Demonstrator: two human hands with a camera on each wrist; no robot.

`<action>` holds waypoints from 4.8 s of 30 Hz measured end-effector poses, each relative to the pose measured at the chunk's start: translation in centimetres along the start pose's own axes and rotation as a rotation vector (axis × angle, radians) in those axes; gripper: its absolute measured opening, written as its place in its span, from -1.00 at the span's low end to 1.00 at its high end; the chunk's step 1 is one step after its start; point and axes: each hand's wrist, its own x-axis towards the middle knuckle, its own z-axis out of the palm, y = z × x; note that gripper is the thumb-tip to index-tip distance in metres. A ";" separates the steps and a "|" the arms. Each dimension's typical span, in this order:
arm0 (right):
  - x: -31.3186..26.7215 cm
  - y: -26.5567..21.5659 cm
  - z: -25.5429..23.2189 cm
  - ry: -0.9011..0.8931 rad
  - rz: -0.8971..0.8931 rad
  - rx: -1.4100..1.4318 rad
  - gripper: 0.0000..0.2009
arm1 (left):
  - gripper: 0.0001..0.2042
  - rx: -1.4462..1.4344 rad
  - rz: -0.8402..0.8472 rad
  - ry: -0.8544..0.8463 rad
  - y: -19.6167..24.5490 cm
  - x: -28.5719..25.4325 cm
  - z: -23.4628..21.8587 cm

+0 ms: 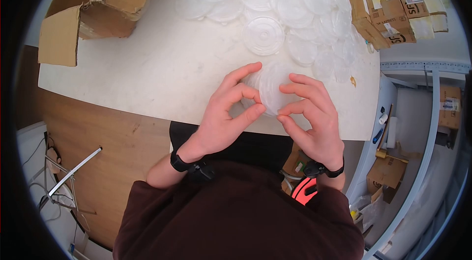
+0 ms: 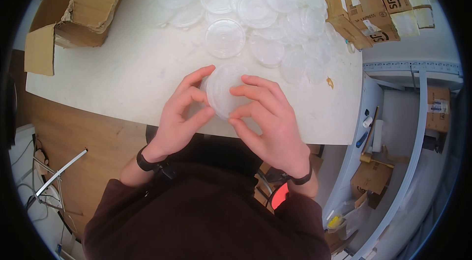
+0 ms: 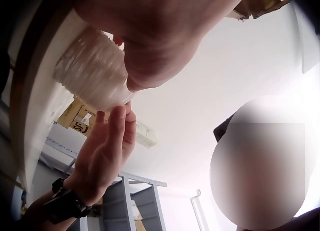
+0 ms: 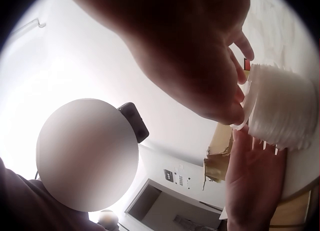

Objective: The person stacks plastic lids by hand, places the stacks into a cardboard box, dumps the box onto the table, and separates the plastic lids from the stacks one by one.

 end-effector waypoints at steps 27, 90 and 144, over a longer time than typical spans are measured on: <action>0.8 -0.4 1.1 0.057 -0.106 -0.059 -0.74 | -0.95 -0.101 -0.004 0.003 0.0 -0.1 0.0; 0.7 3.0 -3.1 0.512 0.017 -0.101 -0.83 | -0.10 0.298 -0.029 -0.022 1.1 -0.2 0.9; -0.5 -0.4 -0.3 0.124 0.054 0.067 -0.82 | -0.78 0.202 0.126 0.133 2.5 0.0 1.3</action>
